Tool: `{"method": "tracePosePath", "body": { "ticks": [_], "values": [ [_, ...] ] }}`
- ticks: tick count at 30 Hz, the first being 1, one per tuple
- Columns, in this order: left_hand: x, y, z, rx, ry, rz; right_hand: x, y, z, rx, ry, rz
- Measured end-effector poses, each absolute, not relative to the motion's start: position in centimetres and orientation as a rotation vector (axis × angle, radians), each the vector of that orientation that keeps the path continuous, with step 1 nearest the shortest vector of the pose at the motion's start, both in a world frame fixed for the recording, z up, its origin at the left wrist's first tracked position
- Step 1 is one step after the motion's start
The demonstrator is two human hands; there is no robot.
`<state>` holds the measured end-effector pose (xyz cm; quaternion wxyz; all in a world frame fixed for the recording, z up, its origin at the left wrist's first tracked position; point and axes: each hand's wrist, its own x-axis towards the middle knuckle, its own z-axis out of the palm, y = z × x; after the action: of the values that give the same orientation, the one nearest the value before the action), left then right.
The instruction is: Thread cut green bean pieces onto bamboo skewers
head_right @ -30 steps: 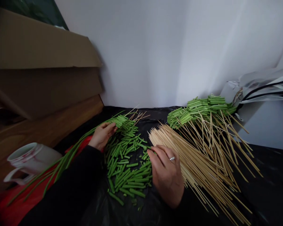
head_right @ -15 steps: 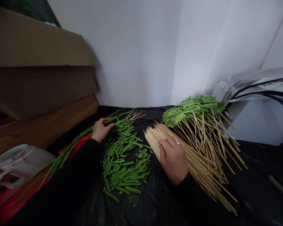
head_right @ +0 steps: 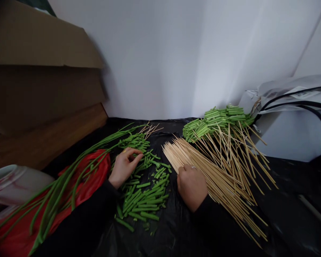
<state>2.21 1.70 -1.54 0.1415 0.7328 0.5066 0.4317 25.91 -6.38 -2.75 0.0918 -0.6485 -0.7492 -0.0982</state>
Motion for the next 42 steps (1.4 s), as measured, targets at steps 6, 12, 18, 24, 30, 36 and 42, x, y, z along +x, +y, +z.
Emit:
{"method": "tracePosePath", "body": {
  "ticks": [6, 12, 18, 24, 30, 36, 42],
  "values": [
    [2.1, 1.4, -1.4, 2.124, 1.447, 1.23, 25.8, -6.4, -2.9, -1.977, -2.189, -0.307],
    [2.0, 1.3, -1.5, 2.094, 1.432, 1.239, 25.8, -6.7, -2.7, -1.944, -2.174, -0.268],
    [2.0, 1.4, -1.7, 2.145, 1.451, 1.194, 25.7, -6.9, -2.5, -2.007, -2.236, -0.25],
    [2.1, 1.4, -1.7, 2.17, 1.448, 1.155, 25.7, -6.8, -2.6, -2.019, -2.218, -0.285],
    [2.2, 1.3, -2.1, 2.263, 1.395, 1.051, 25.7, -6.9, -2.6, -2.027, -2.223, -0.298],
    [2.3, 1.2, -2.5, 2.315, 1.386, 0.974, 25.9, -6.7, -2.9, -2.03, -2.21, -0.305],
    [2.9, 0.7, -2.1, 2.344, 1.313, 0.981, 26.1, -6.8, -2.5, -2.004, -2.143, -0.396]
  ]
}}
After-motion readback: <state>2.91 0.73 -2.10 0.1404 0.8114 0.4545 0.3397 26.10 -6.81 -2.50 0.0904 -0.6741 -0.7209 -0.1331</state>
